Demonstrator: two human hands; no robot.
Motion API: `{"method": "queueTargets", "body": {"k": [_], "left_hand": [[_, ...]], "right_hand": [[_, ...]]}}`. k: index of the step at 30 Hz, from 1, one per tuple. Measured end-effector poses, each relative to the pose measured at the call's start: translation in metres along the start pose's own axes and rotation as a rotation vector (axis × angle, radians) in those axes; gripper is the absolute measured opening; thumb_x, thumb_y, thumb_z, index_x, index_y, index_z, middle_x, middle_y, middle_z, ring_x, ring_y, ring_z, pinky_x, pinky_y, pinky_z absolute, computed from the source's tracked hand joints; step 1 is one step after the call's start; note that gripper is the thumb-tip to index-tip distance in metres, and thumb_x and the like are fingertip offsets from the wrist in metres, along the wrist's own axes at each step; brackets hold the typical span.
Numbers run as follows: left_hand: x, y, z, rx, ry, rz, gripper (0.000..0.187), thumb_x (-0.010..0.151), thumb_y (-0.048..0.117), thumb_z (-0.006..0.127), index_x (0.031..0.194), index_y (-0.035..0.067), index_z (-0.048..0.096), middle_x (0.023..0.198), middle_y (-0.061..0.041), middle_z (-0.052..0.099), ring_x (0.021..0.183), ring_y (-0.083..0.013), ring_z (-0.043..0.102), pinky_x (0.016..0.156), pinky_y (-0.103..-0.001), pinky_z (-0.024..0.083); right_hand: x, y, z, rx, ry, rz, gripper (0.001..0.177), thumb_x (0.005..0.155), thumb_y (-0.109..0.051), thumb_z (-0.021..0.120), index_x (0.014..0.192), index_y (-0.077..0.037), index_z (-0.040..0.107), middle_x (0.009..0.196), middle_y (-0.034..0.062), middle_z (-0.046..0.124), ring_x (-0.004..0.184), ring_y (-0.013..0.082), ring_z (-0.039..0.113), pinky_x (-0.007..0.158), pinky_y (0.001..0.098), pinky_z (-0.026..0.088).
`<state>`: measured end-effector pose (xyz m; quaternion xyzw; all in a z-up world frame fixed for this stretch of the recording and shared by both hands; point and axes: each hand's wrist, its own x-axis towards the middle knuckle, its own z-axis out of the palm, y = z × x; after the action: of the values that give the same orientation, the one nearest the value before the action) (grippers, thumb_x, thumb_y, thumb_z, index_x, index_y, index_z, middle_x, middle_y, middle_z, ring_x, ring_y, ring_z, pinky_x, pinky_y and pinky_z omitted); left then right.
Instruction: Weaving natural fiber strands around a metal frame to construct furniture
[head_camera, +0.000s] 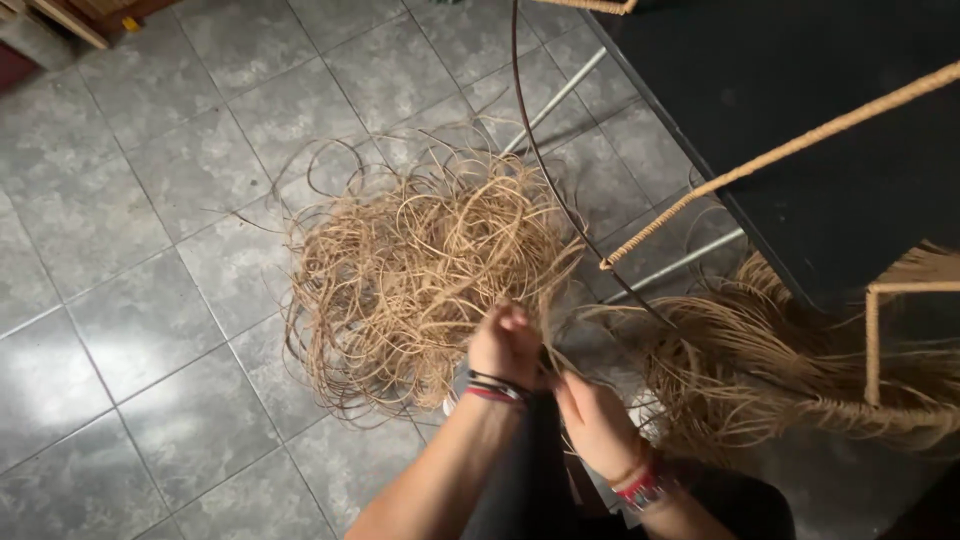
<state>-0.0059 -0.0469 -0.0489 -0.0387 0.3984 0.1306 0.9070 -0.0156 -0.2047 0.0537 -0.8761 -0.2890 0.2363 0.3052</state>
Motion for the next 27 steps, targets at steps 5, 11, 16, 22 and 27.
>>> {"method": "queueTargets", "body": {"k": [5, 11, 16, 22, 27], "left_hand": [[-0.031, 0.04, 0.026, 0.048, -0.038, 0.069, 0.029, 0.103, 0.026, 0.056, 0.116, 0.005, 0.071, 0.055, 0.004, 0.053, 0.042, -0.0027, 0.047, 0.037, -0.016, 0.028], [-0.135, -0.02, 0.077, 0.7, -0.475, -0.001, 0.064, 0.105, 0.054, 0.036, 0.116, 0.002, 0.073, 0.074, -0.006, 0.065, 0.053, -0.0103, 0.055, 0.046, -0.022, 0.042], [-0.135, -0.029, 0.08, 0.815, -0.716, 0.095, 0.051, 0.109, 0.039, 0.037, 0.128, 0.001, 0.065, 0.111, -0.013, 0.074, 0.099, -0.0189, 0.067, 0.088, -0.03, 0.052], [-0.163, -0.062, 0.078, 0.884, -0.975, -0.268, 0.063, 0.109, 0.047, 0.039, 0.145, -0.003, 0.051, 0.124, -0.018, 0.07, 0.092, -0.0209, 0.07, 0.078, -0.033, 0.054], [-0.165, -0.097, 0.063, 0.804, -1.085, -0.582, 0.052, 0.117, 0.034, 0.038, 0.143, -0.009, 0.051, 0.14, -0.025, 0.062, 0.079, -0.0227, 0.073, 0.062, -0.023, 0.062]], "right_hand": [[-0.03, -0.004, -0.039, 0.152, -0.086, 0.107, 0.031, 0.103, -0.027, 0.047, 0.104, -0.02, 0.077, 0.062, -0.0081, 0.067, 0.038, 0.0056, 0.037, 0.036, 0.0237, 0.029], [-0.044, -0.013, -0.054, 0.008, 0.087, 0.176, 0.037, 0.1, -0.032, 0.046, 0.072, -0.019, 0.065, 0.056, -0.0055, 0.075, 0.051, 0.0154, 0.073, 0.061, 0.0322, 0.053], [-0.073, -0.011, -0.073, 0.252, 0.108, 0.153, 0.033, 0.101, -0.023, 0.046, 0.103, -0.009, 0.076, 0.072, -0.0007, 0.07, 0.053, 0.0117, 0.06, 0.057, 0.0263, 0.051], [-0.102, 0.014, -0.082, 0.301, 0.094, 0.086, 0.035, 0.103, -0.023, 0.046, 0.071, -0.011, 0.055, 0.059, 0.0019, 0.057, 0.053, 0.0162, 0.053, 0.058, 0.0349, 0.045], [-0.138, 0.041, -0.093, 0.487, 0.099, 0.146, 0.036, 0.105, -0.021, 0.047, 0.072, -0.009, 0.055, 0.063, 0.0039, 0.055, 0.057, 0.0166, 0.052, 0.061, 0.0343, 0.047]]}}
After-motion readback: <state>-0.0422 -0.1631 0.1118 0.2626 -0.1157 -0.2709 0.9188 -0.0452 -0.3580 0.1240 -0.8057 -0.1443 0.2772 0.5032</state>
